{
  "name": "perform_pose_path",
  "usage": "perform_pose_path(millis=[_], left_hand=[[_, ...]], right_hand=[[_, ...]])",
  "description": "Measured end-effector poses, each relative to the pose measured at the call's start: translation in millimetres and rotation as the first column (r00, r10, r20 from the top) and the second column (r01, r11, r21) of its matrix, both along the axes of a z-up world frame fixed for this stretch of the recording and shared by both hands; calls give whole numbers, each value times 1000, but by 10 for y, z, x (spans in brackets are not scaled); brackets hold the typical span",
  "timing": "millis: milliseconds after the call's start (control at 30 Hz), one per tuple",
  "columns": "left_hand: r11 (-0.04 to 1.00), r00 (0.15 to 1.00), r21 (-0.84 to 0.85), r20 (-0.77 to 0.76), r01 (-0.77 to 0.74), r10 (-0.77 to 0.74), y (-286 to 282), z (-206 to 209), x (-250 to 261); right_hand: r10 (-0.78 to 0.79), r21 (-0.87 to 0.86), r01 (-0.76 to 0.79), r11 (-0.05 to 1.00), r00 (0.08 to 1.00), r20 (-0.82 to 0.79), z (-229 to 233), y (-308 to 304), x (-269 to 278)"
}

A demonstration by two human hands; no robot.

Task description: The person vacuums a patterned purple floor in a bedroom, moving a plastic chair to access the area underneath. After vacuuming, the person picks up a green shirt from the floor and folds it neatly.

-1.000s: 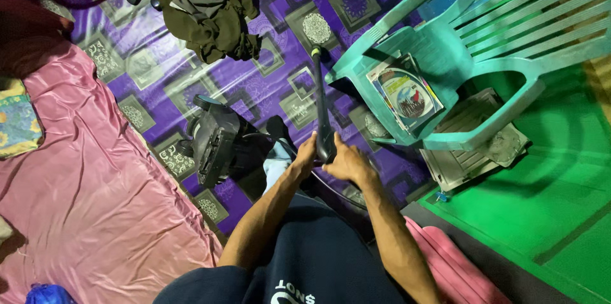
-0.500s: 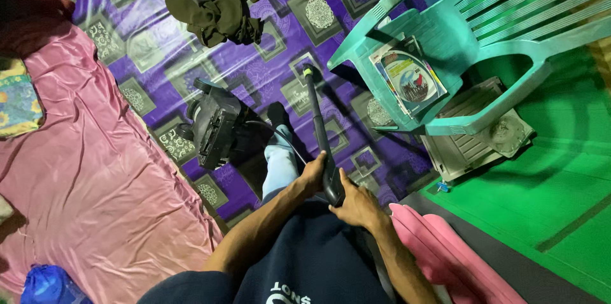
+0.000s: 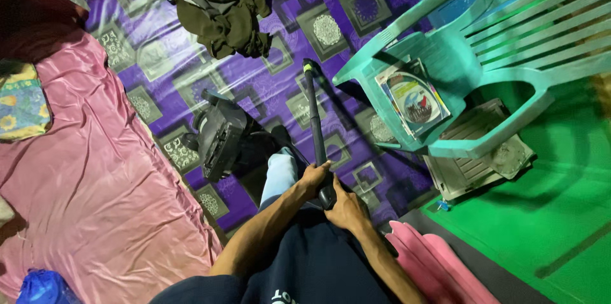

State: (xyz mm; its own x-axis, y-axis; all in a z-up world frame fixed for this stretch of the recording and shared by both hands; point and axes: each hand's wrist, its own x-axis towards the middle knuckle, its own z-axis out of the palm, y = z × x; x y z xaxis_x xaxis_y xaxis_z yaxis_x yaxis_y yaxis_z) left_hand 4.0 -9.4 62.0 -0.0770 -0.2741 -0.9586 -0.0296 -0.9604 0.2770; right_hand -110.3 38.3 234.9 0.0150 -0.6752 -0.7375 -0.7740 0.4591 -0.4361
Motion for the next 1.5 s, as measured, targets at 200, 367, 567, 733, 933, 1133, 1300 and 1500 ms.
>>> perform_pose_path(millis=[200,367,567,733,933,1133,1300,1500], left_hand=[[993,989,-50,-102,-111,105,-396,87,60],[997,988,-3,-129,-83,82,-664,41,119],[988,995,-154,-92,7,-22,-1037,-188,124],[969,992,-246,-126,-29,-3,-1462,-244,264],[979,975,-194,-222,-68,24,-1872,248,392],[975,976,-210,-215,-68,22,-2034,541,364],[973,971,-216,-238,-82,29,-2078,437,218],[995,996,-103,-88,-18,9,-1835,-5,-21]], right_hand=[[57,13,-56,998,996,-72,-128,-493,18],[28,-35,-30,999,998,-51,-275,-735,17],[58,-17,-60,998,994,-92,-524,-1273,-5],[122,-58,-130,990,984,-129,-540,-1849,-38],[122,-42,-128,991,984,-126,-529,-2388,-42],[141,-66,-149,987,984,-109,-559,-2586,-98],[184,-20,-188,982,975,-121,-231,-2446,-210],[192,18,-192,981,978,-77,144,-1849,-239]])
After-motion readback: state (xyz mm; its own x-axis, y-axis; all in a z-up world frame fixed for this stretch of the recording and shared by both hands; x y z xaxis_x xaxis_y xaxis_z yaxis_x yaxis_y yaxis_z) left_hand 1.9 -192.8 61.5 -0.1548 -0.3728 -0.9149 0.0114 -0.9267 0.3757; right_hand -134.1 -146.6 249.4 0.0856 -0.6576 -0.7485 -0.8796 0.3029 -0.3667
